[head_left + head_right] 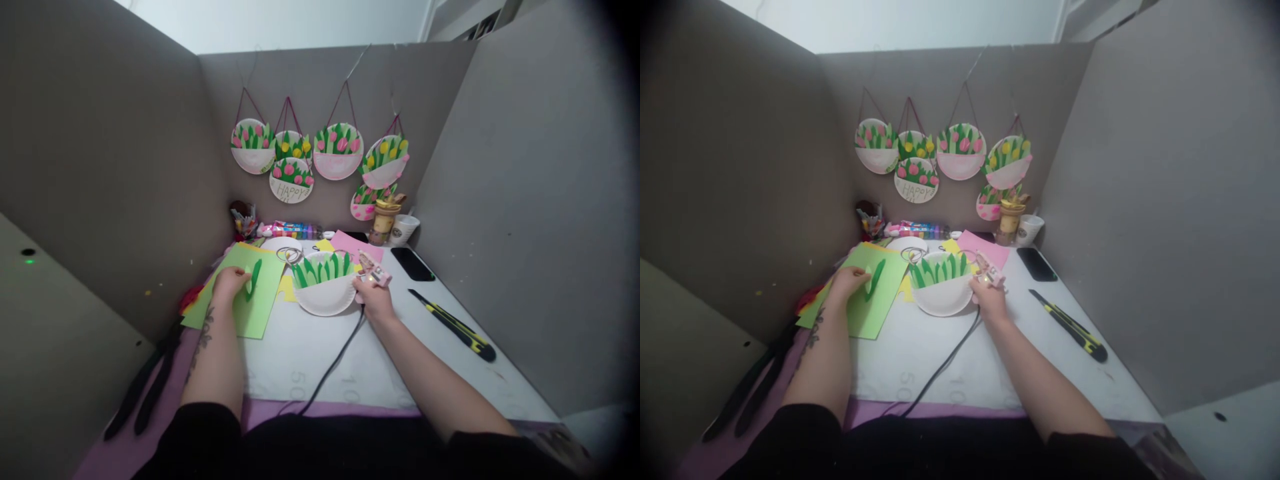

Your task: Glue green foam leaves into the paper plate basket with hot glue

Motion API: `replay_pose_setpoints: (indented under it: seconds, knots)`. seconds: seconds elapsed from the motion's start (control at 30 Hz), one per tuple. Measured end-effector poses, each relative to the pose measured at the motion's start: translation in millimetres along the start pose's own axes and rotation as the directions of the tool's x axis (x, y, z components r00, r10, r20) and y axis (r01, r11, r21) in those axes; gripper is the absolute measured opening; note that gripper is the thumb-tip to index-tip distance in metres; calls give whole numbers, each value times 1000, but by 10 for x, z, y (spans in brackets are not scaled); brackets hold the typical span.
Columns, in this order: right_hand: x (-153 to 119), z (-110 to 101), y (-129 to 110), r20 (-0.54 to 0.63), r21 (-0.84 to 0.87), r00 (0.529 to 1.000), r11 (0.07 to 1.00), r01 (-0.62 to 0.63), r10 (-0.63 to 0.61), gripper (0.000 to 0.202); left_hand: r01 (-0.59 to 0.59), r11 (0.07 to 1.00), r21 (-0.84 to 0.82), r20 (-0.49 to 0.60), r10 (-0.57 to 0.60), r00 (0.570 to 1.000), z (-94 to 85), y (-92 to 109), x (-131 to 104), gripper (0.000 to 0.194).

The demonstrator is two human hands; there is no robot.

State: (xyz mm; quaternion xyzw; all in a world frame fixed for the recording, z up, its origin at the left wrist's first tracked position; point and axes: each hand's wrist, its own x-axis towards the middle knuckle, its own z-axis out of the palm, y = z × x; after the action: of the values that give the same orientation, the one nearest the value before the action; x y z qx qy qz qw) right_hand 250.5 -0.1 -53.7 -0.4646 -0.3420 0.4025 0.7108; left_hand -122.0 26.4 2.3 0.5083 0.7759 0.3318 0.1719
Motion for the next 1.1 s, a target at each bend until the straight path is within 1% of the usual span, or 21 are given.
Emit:
replay_pose_setpoints:
  seconds: [0.03,0.1,0.17,0.23,0.27,0.3,0.33,0.43,0.47,0.53,0.6,0.73,0.87,0.97,1.03,1.1]
  knots:
    - [3,-5,6,1,-7,1000,1000,5,-5,35,20,996,81,16,-21,1000,1,-36,20,17]
    - [6,-13,11,3,-23,1000,1000,11,-11,35,51,978,204,11,-54,998,7,-76,37,19]
    - [5,-17,5,-4,-32,1000,999,7,-7,36,67,969,239,-42,-59,997,7,-80,38,26]
    - [1,-12,-8,-16,-22,1000,1000,-4,4,37,58,971,232,-126,-29,992,6,-51,29,32]
    - [-2,-7,-16,-21,-14,1000,1000,-8,8,38,47,969,244,-137,-13,990,10,-26,20,33]
    - [-6,0,-25,-23,-5,1000,1000,-9,9,38,35,963,268,-118,-4,993,21,3,9,35]
    - [-9,7,-34,-20,5,1000,1000,-9,10,37,26,954,297,-73,-4,997,38,34,-5,37]
    - [-16,23,-51,-11,17,1000,1000,1,0,36,16,917,398,98,-60,993,120,117,-51,43]
    - [-16,24,-52,-8,14,1000,1000,5,-5,35,16,906,424,126,-77,989,147,136,-63,44]
    - [-15,19,-46,-6,3,1000,1000,8,-8,36,23,889,458,148,-101,984,181,157,-75,40]
    - [-9,8,-34,-3,-11,1000,1000,14,-14,36,40,893,447,133,-111,985,177,159,-70,34]
    - [1,-2,-17,9,-40,1000,999,29,-29,37,75,937,341,49,-97,994,101,128,-43,26]
    - [-10,14,-31,-1,-5,1000,1000,-13,13,37,51,971,235,-32,-44,998,86,88,-22,20]
    - [-22,22,-51,-5,6,1000,1000,-18,18,37,37,990,133,-87,-25,996,102,44,9,17]
    - [-26,20,-61,-1,6,1000,1000,-8,8,36,50,994,102,-110,-39,993,80,-6,44,16]
    - [-24,14,-65,2,7,1000,1000,-2,2,36,89,987,132,-122,-73,990,26,-71,88,19]
